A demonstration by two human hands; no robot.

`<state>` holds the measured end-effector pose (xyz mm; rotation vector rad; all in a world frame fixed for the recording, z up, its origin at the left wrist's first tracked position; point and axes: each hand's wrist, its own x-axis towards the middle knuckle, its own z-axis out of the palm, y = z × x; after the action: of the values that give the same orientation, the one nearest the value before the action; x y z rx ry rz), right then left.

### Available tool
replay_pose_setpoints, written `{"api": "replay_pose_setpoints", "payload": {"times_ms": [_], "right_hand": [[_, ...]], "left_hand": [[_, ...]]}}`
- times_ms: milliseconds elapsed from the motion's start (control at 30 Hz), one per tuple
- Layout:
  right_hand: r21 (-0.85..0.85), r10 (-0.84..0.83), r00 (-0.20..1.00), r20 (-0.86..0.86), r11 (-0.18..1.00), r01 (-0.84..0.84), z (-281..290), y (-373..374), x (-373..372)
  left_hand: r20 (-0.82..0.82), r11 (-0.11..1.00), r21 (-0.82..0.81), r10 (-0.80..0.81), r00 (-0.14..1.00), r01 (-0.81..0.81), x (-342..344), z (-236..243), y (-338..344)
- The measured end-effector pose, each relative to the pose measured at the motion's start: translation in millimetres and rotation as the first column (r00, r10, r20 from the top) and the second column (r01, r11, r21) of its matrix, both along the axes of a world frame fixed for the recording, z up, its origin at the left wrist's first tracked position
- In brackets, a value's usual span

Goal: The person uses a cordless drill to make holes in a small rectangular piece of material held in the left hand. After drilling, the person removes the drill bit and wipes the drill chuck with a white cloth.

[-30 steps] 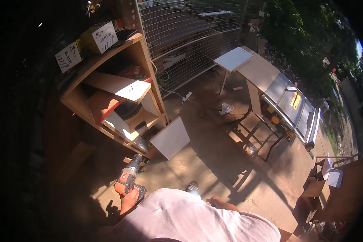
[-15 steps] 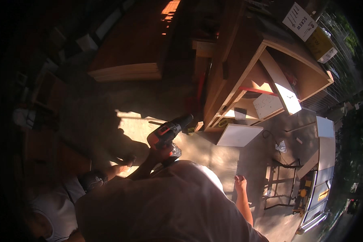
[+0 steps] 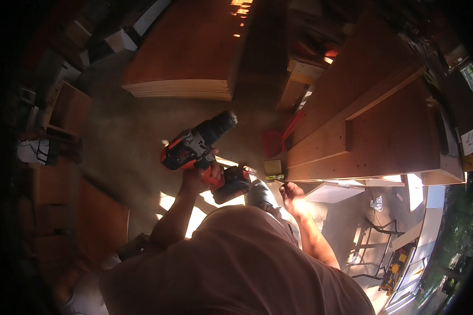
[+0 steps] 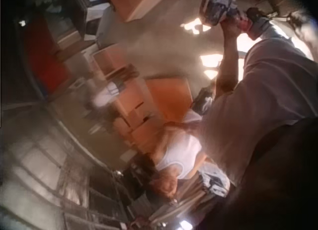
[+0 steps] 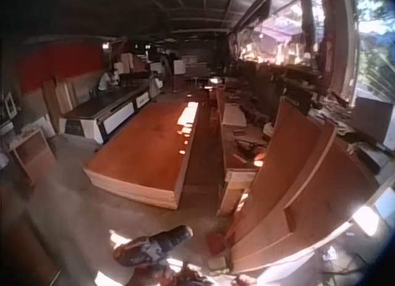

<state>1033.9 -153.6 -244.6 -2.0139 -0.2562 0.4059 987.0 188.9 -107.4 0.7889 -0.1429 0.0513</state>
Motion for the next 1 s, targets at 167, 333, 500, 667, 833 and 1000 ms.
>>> {"api": "replay_pose_setpoints", "payload": {"times_ms": [167,333,500,667,833,1000], "right_hand": [[0.169,-0.083,0.997,-0.002,0.982,0.082,63.1,80.1,95.8],[0.459,-0.094,0.995,0.033,0.886,0.069,132.6,154.2,197.9],[0.837,0.069,0.996,0.051,0.541,-0.080,242.3,233.6,300.5],[0.821,0.162,0.982,0.102,0.544,-0.175,285.5,287.7,363.1],[0.677,-0.044,0.954,0.297,0.714,-0.178,289.3,321.1,427.5],[0.680,-0.153,0.951,0.270,0.730,-0.075,301.1,348.7,489.0]], "left_hand": [[0.141,0.978,-0.049,-0.194,0.971,0.203,88.7,-1.7,59.9],[0.131,0.965,0.001,-0.260,0.957,0.262,188.9,20.2,108.7],[0.137,0.931,0.016,-0.364,0.921,0.365,280.8,32.2,139.7],[0.181,0.858,0.004,-0.506,0.843,0.514,368.2,35.4,167.1],[0.214,0.754,-0.058,-0.631,0.746,0.654,469.7,35.6,196.1],[0.237,0.568,-0.137,-0.777,0.583,0.812,562.9,41.9,225.1]]}}
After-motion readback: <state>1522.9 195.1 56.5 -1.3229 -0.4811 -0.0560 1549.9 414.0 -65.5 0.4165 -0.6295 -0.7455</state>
